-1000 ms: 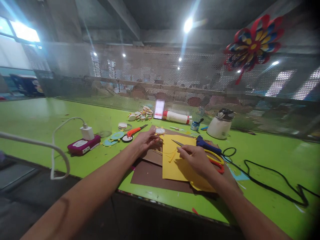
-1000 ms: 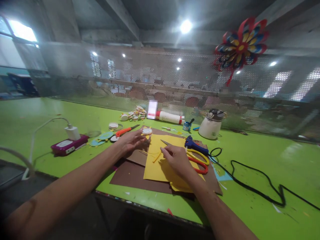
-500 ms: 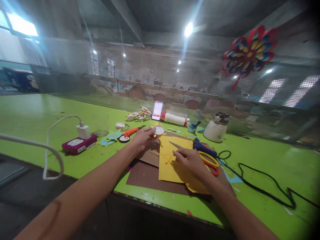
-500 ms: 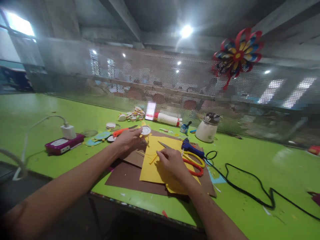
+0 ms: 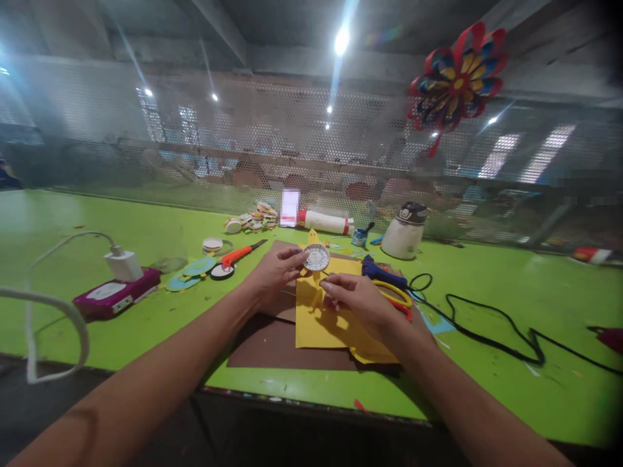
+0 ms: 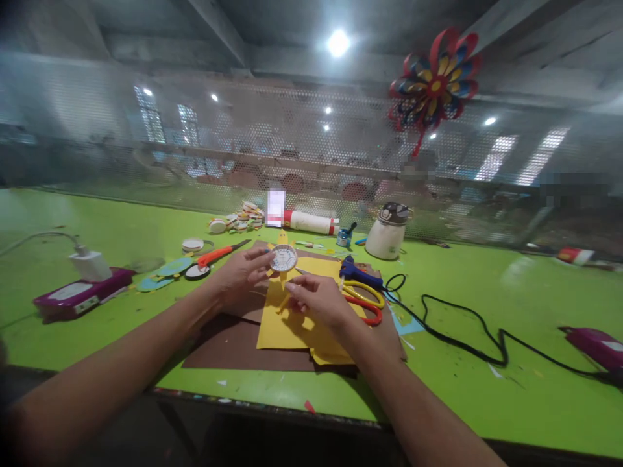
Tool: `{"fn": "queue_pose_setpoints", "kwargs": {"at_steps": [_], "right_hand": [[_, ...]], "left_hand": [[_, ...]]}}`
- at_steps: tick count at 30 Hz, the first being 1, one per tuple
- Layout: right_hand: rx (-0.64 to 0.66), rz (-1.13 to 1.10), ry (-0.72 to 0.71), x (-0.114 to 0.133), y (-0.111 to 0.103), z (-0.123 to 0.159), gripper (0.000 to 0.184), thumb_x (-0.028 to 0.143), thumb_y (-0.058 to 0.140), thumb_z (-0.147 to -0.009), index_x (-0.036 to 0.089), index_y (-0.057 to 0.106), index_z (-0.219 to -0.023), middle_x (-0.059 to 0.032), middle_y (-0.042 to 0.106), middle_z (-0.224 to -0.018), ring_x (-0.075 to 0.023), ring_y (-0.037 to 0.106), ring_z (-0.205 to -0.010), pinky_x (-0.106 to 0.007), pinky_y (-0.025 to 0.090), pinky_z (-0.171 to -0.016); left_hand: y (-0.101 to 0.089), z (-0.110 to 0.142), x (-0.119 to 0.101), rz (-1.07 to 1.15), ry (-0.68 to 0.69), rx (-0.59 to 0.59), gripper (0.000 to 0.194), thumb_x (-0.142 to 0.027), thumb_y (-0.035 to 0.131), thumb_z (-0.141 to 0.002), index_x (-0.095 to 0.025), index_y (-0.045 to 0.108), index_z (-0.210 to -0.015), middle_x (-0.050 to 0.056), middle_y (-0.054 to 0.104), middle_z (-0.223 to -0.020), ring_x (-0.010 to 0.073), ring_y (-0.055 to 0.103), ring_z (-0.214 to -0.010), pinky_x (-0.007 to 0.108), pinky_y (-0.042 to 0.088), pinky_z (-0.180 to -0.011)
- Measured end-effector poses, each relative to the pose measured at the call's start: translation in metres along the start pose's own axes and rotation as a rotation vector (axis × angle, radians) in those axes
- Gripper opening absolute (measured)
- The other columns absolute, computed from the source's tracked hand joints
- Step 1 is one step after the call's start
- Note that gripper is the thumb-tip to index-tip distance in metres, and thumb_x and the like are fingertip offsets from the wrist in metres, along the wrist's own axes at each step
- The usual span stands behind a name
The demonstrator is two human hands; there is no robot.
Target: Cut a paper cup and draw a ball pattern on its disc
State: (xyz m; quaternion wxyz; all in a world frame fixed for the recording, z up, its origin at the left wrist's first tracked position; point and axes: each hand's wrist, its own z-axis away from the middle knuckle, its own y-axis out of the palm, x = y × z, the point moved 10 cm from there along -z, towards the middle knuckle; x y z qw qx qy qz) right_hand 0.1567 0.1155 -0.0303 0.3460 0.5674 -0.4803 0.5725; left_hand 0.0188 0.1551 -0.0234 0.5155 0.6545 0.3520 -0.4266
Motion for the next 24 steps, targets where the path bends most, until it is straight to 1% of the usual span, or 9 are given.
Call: {"fn": "queue_pose_setpoints", "kwargs": {"at_steps": [3,6,8,11,13,16,20,22,24], "right_hand": [[0.021,-0.068,0.031,-0.005,0.006,0.000,0.045,0.056,0.082,-0.062,0.014,0.069,-0.071,-0.0030,0.066,-0.062,-0.0106,0.051,-0.054,-0.027,0.040,-0.057],[0.024,-0.124,0.034,-0.006,0.008,0.000,0.045,0.056,0.084,-0.059,0.013,0.069,-0.064,-0.0027,0.064,-0.060,-0.0099,0.049,-0.053,-0.028,0.038,-0.057],[0.024,-0.157,0.034,-0.006,0.008,0.001,0.044,0.054,0.085,-0.059,0.013,0.070,-0.064,-0.0028,0.064,-0.061,-0.0096,0.049,-0.054,-0.028,0.038,-0.057],[0.020,-0.208,0.029,-0.007,0.007,0.002,0.040,0.050,0.086,-0.061,0.013,0.072,-0.070,-0.0024,0.065,-0.063,-0.0100,0.051,-0.056,-0.028,0.039,-0.060],[0.012,-0.234,0.021,-0.008,0.005,0.001,0.041,0.050,0.086,-0.060,0.014,0.073,-0.073,-0.0022,0.066,-0.063,-0.0105,0.052,-0.057,-0.029,0.040,-0.062],[-0.006,-0.243,0.004,-0.008,0.003,-0.001,0.042,0.051,0.087,-0.057,0.014,0.074,-0.073,-0.0021,0.066,-0.063,-0.0105,0.052,-0.056,-0.030,0.041,-0.062],[0.018,-0.215,-0.003,-0.002,0.007,0.002,0.037,0.048,0.085,-0.063,0.013,0.074,-0.071,-0.0036,0.067,-0.063,-0.0108,0.053,-0.055,-0.030,0.041,-0.061],[0.034,-0.200,0.001,0.002,0.009,0.005,0.033,0.044,0.083,-0.065,0.012,0.074,-0.069,-0.0054,0.068,-0.065,-0.0116,0.054,-0.057,-0.030,0.042,-0.062],[0.023,-0.195,0.006,0.005,0.006,0.007,0.025,0.036,0.080,-0.065,0.012,0.076,-0.070,-0.0070,0.069,-0.068,-0.0136,0.057,-0.061,-0.030,0.043,-0.064]], "left_hand": [[0.010,0.005,0.000,0.009,0.007,0.034,0.035,-0.029,0.090,-0.063,-0.011,0.072,-0.087,0.006,0.072,-0.090,0.0159,0.066,-0.083,0.028,0.053,-0.078],[0.013,0.009,0.000,-0.002,0.003,0.046,0.046,-0.035,0.093,-0.055,-0.011,0.073,-0.088,0.007,0.072,-0.089,0.0167,0.066,-0.081,0.029,0.053,-0.075],[0.013,0.010,-0.002,-0.008,0.005,0.044,0.047,-0.036,0.094,-0.054,-0.011,0.073,-0.088,0.007,0.072,-0.089,0.0162,0.066,-0.081,0.028,0.052,-0.075],[0.015,0.011,-0.003,-0.004,0.004,0.045,0.046,-0.036,0.094,-0.053,-0.012,0.073,-0.086,0.006,0.072,-0.089,0.0149,0.065,-0.080,0.026,0.052,-0.074],[0.017,0.012,-0.004,0.004,0.001,0.055,0.045,-0.037,0.094,-0.052,-0.012,0.073,-0.084,0.006,0.073,-0.089,0.0142,0.065,-0.079,0.026,0.052,-0.073],[0.021,0.013,-0.004,0.011,0.002,0.071,0.045,-0.037,0.094,-0.053,-0.011,0.073,-0.084,0.006,0.072,-0.089,0.0144,0.065,-0.080,0.025,0.053,-0.072],[0.019,0.013,-0.006,0.023,0.015,0.058,0.046,-0.037,0.094,-0.053,-0.011,0.073,-0.084,0.006,0.071,-0.089,0.0147,0.065,-0.078,0.027,0.055,-0.072],[0.016,0.012,-0.006,0.023,0.008,0.044,0.044,-0.035,0.094,-0.056,-0.011,0.073,-0.085,0.007,0.071,-0.089,0.0152,0.065,-0.077,0.028,0.056,-0.071],[0.013,0.011,-0.006,0.019,-0.003,0.032,0.038,-0.031,0.091,-0.061,-0.010,0.072,-0.086,0.008,0.071,-0.090,0.0155,0.066,-0.077,0.028,0.056,-0.070]]}}
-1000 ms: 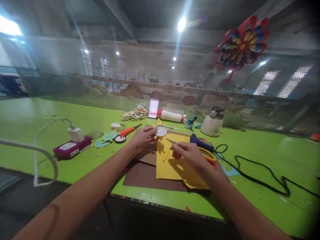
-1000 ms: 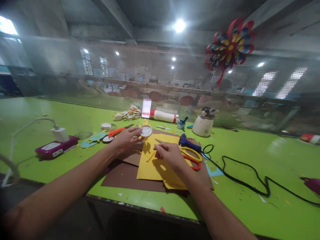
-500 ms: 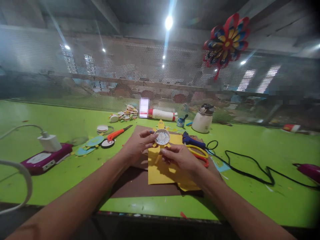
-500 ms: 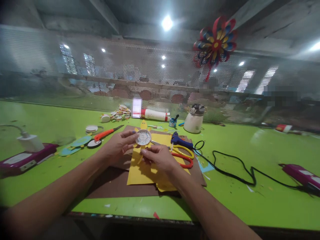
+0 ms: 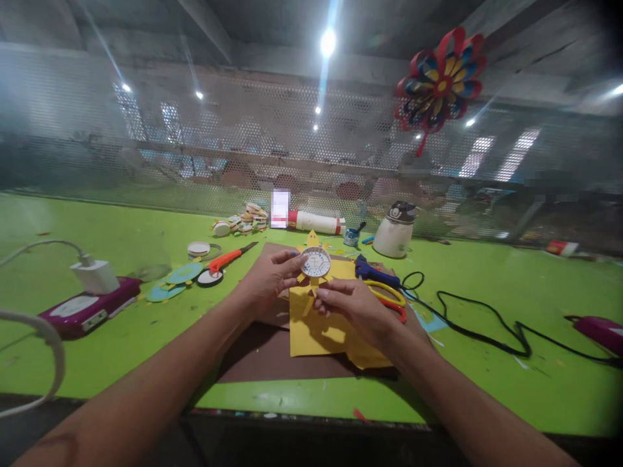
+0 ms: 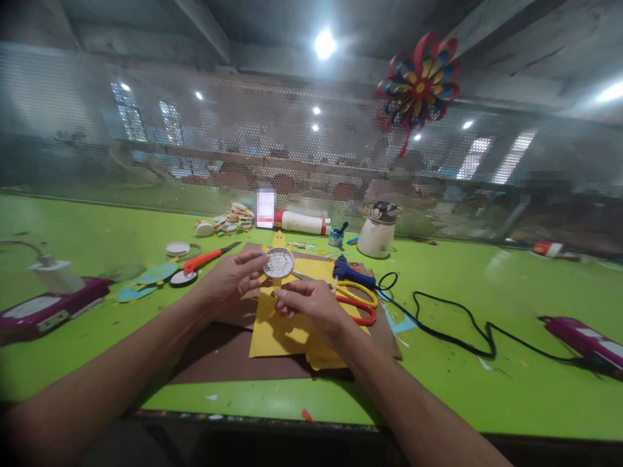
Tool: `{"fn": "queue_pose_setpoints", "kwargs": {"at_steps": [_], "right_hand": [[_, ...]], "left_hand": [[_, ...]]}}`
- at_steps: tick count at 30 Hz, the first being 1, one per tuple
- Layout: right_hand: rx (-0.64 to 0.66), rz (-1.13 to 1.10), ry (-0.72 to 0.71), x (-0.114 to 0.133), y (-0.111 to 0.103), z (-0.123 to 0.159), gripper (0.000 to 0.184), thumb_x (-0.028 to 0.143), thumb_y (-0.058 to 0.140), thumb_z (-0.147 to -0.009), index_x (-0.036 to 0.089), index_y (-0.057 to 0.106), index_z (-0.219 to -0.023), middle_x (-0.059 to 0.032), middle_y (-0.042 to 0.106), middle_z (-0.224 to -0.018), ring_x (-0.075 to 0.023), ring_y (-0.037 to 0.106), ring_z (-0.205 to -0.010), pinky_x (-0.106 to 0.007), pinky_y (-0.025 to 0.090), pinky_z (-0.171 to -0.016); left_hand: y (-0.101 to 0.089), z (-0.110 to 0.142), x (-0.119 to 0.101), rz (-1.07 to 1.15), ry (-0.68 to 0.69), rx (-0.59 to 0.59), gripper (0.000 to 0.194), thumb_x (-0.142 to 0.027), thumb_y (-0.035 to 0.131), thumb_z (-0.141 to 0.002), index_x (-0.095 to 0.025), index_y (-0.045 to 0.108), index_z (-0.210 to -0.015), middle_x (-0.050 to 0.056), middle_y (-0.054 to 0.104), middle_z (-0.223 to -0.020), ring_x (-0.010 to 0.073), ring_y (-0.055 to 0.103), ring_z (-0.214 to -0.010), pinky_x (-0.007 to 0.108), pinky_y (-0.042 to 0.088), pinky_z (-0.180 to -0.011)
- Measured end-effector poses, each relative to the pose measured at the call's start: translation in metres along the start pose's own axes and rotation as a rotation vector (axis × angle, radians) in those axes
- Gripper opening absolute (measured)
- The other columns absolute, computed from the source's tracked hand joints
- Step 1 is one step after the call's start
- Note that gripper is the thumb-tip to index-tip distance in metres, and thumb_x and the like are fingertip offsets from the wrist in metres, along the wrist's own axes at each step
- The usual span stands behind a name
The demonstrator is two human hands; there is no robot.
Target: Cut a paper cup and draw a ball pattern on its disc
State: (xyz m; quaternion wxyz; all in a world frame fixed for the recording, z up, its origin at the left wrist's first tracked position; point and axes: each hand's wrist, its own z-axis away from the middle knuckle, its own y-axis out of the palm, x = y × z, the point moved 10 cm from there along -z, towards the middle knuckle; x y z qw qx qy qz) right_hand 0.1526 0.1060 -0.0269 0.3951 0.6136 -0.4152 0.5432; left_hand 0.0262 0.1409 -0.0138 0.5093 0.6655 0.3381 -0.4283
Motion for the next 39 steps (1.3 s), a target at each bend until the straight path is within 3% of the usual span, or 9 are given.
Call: {"fn": "queue_pose_setpoints", "kwargs": {"at_steps": [4,10,16,20,39], "right_hand": [[-0.128,-0.033,-0.044,0.010,-0.021,0.001,0.016,0.027,0.071,-0.060,0.015,0.076,-0.069,-0.0058,0.069,-0.073,-0.0163,0.060,-0.070,-0.030,0.045,-0.069],[-0.270,-0.114,-0.070,0.016,-0.047,-0.003,0.031,0.047,0.073,-0.066,0.017,0.071,-0.068,-0.0067,0.068,-0.079,-0.0184,0.059,-0.077,-0.028,0.045,-0.066],[-0.236,-0.119,-0.041,0.016,-0.042,-0.006,0.039,0.053,0.082,-0.060,0.017,0.069,-0.068,-0.0022,0.064,-0.070,-0.0152,0.056,-0.069,-0.028,0.045,-0.064],[-0.235,-0.103,-0.021,0.012,-0.043,-0.006,0.038,0.045,0.089,-0.049,0.015,0.068,-0.063,-0.0014,0.063,-0.068,-0.0135,0.055,-0.066,-0.029,0.045,-0.064],[-0.257,-0.083,-0.057,0.016,-0.043,-0.005,0.037,0.042,0.090,-0.048,0.016,0.067,-0.060,0.0010,0.061,-0.063,-0.0119,0.054,-0.063,-0.029,0.045,-0.064]], "left_hand": [[0.000,0.001,0.001,-0.018,-0.032,0.007,0.027,-0.026,0.085,-0.071,-0.009,0.072,-0.087,0.011,0.072,-0.095,0.0151,0.066,-0.080,0.027,0.056,-0.071],[0.007,0.003,0.010,-0.061,-0.099,0.070,0.026,-0.028,0.085,-0.072,-0.012,0.072,-0.087,0.008,0.072,-0.090,0.0144,0.066,-0.077,0.027,0.055,-0.072],[0.015,0.006,0.030,-0.175,-0.201,0.195,0.031,-0.034,0.088,-0.068,-0.013,0.074,-0.087,0.007,0.072,-0.084,0.0146,0.066,-0.073,0.027,0.053,-0.071],[0.018,0.007,0.038,-0.228,-0.221,0.251,0.033,-0.037,0.088,-0.067,-0.014,0.074,-0.086,0.006,0.072,-0.081,0.0137,0.064,-0.070,0.026,0.051,-0.067],[0.018,0.009,0.033,-0.310,-0.180,0.254,0.030,-0.038,0.086,-0.067,-0.016,0.074,-0.084,0.006,0.072,-0.085,0.0157,0.064,-0.076,0.027,0.050,-0.069]]}}
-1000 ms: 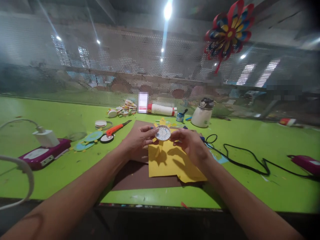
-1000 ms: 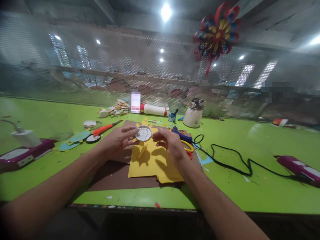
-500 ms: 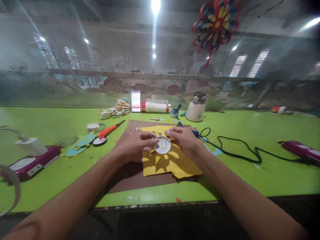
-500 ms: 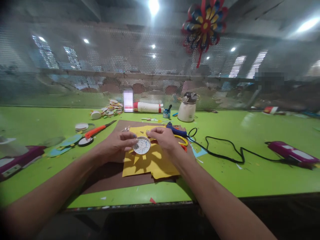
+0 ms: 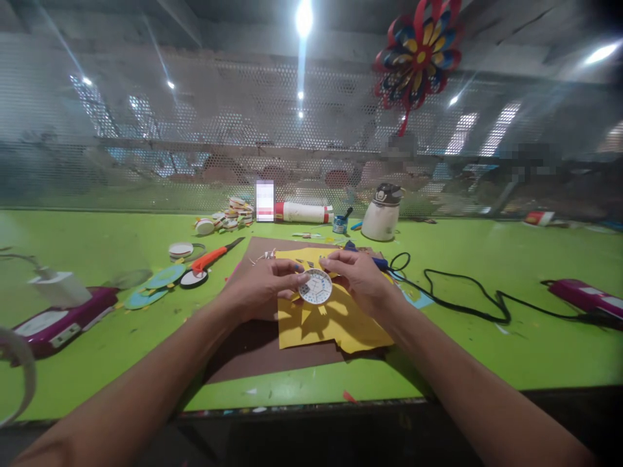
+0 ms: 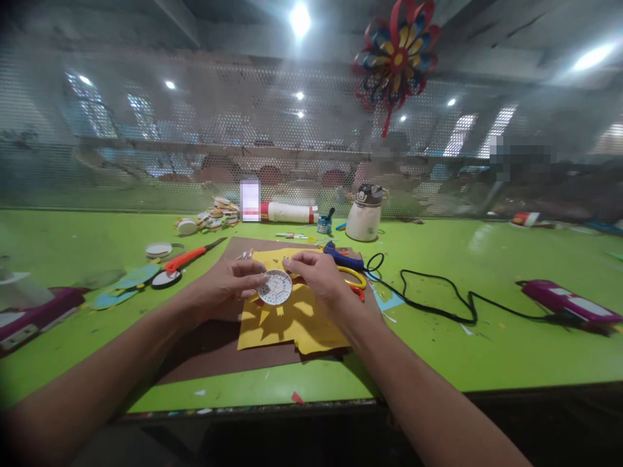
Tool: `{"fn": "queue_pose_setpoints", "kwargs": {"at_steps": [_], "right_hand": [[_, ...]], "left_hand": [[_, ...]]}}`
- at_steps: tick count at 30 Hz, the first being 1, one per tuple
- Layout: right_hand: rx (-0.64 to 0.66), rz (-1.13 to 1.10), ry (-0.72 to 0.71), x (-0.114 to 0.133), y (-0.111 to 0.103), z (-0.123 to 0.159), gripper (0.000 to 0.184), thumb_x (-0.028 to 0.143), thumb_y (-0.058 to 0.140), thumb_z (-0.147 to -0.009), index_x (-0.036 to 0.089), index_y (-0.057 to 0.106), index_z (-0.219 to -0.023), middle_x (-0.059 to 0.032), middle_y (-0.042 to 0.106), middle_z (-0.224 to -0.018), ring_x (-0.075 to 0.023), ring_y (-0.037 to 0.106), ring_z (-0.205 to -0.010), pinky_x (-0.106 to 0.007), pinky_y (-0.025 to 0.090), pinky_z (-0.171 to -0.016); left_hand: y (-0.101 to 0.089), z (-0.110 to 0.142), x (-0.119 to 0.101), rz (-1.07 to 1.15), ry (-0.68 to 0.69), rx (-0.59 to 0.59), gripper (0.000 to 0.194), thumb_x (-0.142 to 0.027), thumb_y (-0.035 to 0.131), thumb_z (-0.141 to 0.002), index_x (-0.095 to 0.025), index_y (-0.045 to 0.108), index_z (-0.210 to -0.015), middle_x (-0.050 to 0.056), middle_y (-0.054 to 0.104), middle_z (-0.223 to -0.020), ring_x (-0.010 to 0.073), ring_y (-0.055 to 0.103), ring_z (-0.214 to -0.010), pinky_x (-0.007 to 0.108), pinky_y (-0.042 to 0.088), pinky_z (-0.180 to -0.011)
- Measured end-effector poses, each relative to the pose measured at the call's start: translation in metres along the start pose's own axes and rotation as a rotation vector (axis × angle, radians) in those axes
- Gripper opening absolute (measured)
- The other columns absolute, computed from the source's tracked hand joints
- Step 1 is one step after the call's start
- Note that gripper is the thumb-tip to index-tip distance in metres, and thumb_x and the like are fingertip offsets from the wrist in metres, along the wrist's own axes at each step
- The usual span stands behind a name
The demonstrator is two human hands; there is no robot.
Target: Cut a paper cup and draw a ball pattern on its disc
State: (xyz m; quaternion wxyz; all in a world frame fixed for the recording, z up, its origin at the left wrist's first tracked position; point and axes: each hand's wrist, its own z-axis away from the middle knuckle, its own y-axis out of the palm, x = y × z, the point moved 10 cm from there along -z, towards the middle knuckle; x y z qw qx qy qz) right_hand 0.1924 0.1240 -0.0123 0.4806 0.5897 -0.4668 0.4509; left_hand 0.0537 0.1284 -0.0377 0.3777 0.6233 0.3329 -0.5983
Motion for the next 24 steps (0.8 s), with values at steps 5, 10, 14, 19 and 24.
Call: {"fn": "queue_pose_setpoints", "kwargs": {"at_steps": [5,10,14,19,24], "right_hand": [[0.006,0.030,-0.006,0.0014,-0.0007,0.0004,0.037,0.042,0.090,-0.049,0.016,0.066,-0.060,0.0008,0.061,-0.062,-0.0116,0.053,-0.060,-0.028,0.044,-0.062],[-0.007,0.052,-0.041,0.0058,-0.0034,0.0021,0.034,0.043,0.087,-0.054,0.017,0.067,-0.062,0.0001,0.062,-0.066,-0.0115,0.052,-0.062,-0.027,0.043,-0.060],[0.014,0.072,-0.042,0.0054,-0.0013,0.0025,0.034,0.042,0.087,-0.054,0.016,0.067,-0.062,-0.0001,0.062,-0.064,-0.0126,0.054,-0.063,-0.028,0.044,-0.062],[0.008,0.071,-0.059,0.0057,-0.0035,0.0004,0.030,0.040,0.085,-0.058,0.016,0.067,-0.063,0.0002,0.062,-0.065,-0.0111,0.051,-0.061,-0.028,0.042,-0.061],[0.002,0.061,-0.056,0.0071,-0.0052,0.0000,0.029,0.038,0.086,-0.057,0.016,0.068,-0.063,-0.0004,0.062,-0.065,-0.0113,0.052,-0.062,-0.028,0.041,-0.062]], "left_hand": [[0.0023,0.0015,-0.0028,-0.002,-0.002,0.004,0.032,-0.040,0.087,-0.066,-0.016,0.073,-0.083,0.005,0.071,-0.083,0.0153,0.064,-0.074,0.026,0.051,-0.068],[0.0044,0.0040,-0.0071,-0.016,0.001,-0.011,0.031,-0.039,0.086,-0.067,-0.015,0.074,-0.082,0.006,0.071,-0.081,0.0148,0.062,-0.073,0.024,0.050,-0.066],[0.0023,0.0035,-0.0072,-0.025,0.006,-0.029,0.027,-0.036,0.086,-0.068,-0.015,0.074,-0.081,0.006,0.071,-0.082,0.0146,0.062,-0.074,0.022,0.048,-0.064],[-0.0002,0.0018,-0.0044,-0.024,0.012,-0.031,0.029,-0.037,0.087,-0.066,-0.016,0.074,-0.082,0.005,0.072,-0.083,0.0146,0.063,-0.075,0.023,0.047,-0.065],[0.0005,0.0030,-0.0050,-0.024,0.007,-0.026,0.031,-0.038,0.088,-0.065,-0.016,0.074,-0.082,0.004,0.071,-0.082,0.0131,0.062,-0.074,0.022,0.046,-0.065]]}}
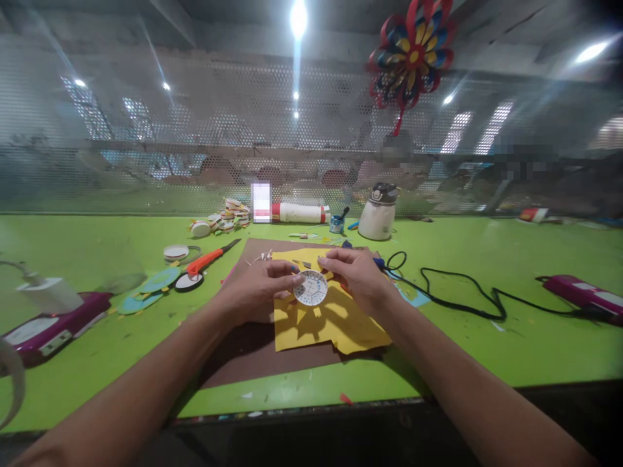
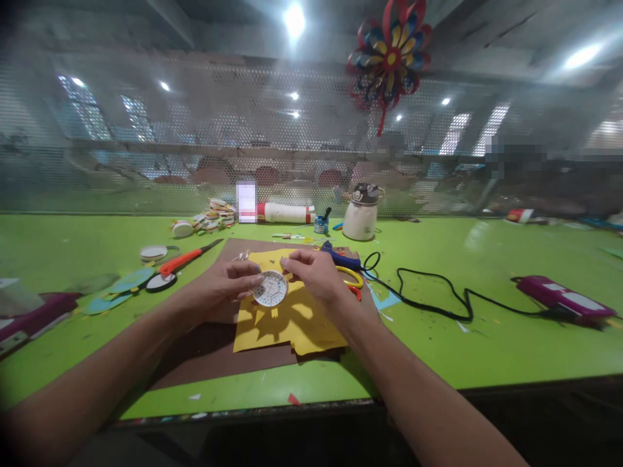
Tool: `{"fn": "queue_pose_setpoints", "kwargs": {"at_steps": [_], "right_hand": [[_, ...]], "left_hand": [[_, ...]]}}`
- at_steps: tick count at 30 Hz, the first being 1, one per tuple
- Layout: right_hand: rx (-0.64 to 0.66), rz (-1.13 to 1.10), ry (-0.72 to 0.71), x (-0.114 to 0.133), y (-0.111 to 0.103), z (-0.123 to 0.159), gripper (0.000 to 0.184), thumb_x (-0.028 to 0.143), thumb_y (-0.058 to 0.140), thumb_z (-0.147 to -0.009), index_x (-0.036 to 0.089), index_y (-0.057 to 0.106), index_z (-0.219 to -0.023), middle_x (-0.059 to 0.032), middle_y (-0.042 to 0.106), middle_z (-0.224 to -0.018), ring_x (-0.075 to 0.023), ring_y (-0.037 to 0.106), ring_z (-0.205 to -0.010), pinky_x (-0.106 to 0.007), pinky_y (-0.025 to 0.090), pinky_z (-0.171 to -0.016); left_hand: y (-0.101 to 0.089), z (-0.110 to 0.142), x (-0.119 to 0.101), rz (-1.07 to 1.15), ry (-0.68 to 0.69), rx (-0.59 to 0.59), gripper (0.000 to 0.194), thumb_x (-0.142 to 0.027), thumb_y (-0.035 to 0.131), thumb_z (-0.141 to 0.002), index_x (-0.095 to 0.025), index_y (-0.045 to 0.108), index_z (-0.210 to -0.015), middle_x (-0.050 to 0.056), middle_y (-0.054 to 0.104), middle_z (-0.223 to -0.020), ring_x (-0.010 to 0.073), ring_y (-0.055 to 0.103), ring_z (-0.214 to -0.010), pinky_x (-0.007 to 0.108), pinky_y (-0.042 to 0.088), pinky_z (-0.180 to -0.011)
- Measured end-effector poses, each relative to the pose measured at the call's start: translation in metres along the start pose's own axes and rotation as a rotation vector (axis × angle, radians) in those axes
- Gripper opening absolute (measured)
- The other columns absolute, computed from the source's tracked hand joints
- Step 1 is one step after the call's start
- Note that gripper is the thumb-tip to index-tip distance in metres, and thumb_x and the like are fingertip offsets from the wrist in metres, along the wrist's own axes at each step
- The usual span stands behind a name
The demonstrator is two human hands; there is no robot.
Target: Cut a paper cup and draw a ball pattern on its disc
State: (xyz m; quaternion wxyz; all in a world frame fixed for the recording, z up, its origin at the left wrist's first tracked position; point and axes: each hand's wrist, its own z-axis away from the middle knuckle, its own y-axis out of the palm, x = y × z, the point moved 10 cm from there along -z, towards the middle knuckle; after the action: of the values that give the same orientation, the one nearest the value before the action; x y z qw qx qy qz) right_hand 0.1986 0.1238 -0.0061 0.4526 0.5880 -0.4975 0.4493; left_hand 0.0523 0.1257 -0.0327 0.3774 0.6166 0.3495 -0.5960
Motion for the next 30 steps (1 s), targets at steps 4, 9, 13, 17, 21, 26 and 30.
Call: {"fn": "queue_pose_setpoints", "kwargs": {"at_steps": [4,9,13,17,21,26,30], "right_hand": [[-0.021,-0.027,-0.007,0.002,-0.004,-0.001,0.032,0.042,0.085,-0.058,0.016,0.071,-0.070,-0.0021,0.065,-0.069,-0.0143,0.058,-0.069,-0.030,0.045,-0.068],[-0.066,-0.043,-0.013,-0.002,-0.011,-0.005,0.036,0.045,0.085,-0.059,0.016,0.071,-0.073,-0.0030,0.067,-0.074,-0.0126,0.057,-0.068,-0.028,0.045,-0.065],[-0.030,-0.019,0.006,-0.008,-0.004,-0.005,0.041,0.050,0.084,-0.060,0.014,0.072,-0.075,-0.0045,0.068,-0.075,-0.0138,0.059,-0.070,-0.027,0.045,-0.064],[-0.024,0.000,0.012,-0.011,-0.002,-0.005,0.047,0.057,0.082,-0.061,0.014,0.070,-0.076,-0.0049,0.067,-0.075,-0.0144,0.060,-0.071,-0.027,0.046,-0.064],[-0.072,0.012,-0.007,-0.011,-0.009,-0.007,0.050,0.063,0.077,-0.064,0.015,0.069,-0.076,-0.0056,0.066,-0.076,-0.0148,0.060,-0.071,-0.028,0.047,-0.064],[-0.006,0.028,-0.051,-0.004,0.000,-0.004,0.044,0.055,0.082,-0.062,0.016,0.070,-0.078,-0.0037,0.066,-0.080,-0.0157,0.058,-0.075,-0.030,0.047,-0.069],[0.000,0.050,-0.067,-0.001,0.001,-0.001,0.036,0.047,0.083,-0.062,0.016,0.066,-0.066,0.0017,0.057,-0.064,-0.0110,0.047,-0.062,-0.028,0.039,-0.062]], "left_hand": [[-0.004,-0.001,0.002,-0.007,-0.009,-0.012,0.028,-0.038,0.086,-0.068,-0.017,0.075,-0.082,0.003,0.071,-0.083,0.0113,0.061,-0.075,0.019,0.044,-0.066],[-0.013,-0.006,0.009,0.030,-0.030,-0.047,0.031,-0.041,0.086,-0.068,-0.019,0.073,-0.086,0.004,0.072,-0.088,0.0143,0.065,-0.080,0.025,0.048,-0.075],[-0.017,-0.006,0.008,0.041,-0.017,-0.077,0.032,-0.040,0.086,-0.068,-0.019,0.072,-0.087,0.005,0.072,-0.093,0.0159,0.065,-0.083,0.028,0.049,-0.076],[-0.020,-0.006,0.004,0.051,0.014,-0.107,0.033,-0.041,0.085,-0.069,-0.019,0.071,-0.089,0.004,0.071,-0.092,0.0151,0.065,-0.082,0.027,0.048,-0.075],[-0.022,-0.007,0.001,0.051,0.061,-0.117,0.035,-0.041,0.086,-0.067,-0.019,0.070,-0.089,0.002,0.070,-0.092,0.0137,0.064,-0.083,0.025,0.047,-0.077],[-0.008,-0.005,-0.001,0.028,0.054,-0.023,0.035,-0.039,0.089,-0.063,-0.016,0.071,-0.082,0.001,0.069,-0.080,0.0115,0.061,-0.074,0.022,0.044,-0.068],[0.003,-0.002,-0.003,0.034,0.025,0.023,0.038,-0.039,0.091,-0.058,-0.014,0.070,-0.078,0.000,0.068,-0.073,0.0108,0.059,-0.066,0.022,0.043,-0.064]]}}
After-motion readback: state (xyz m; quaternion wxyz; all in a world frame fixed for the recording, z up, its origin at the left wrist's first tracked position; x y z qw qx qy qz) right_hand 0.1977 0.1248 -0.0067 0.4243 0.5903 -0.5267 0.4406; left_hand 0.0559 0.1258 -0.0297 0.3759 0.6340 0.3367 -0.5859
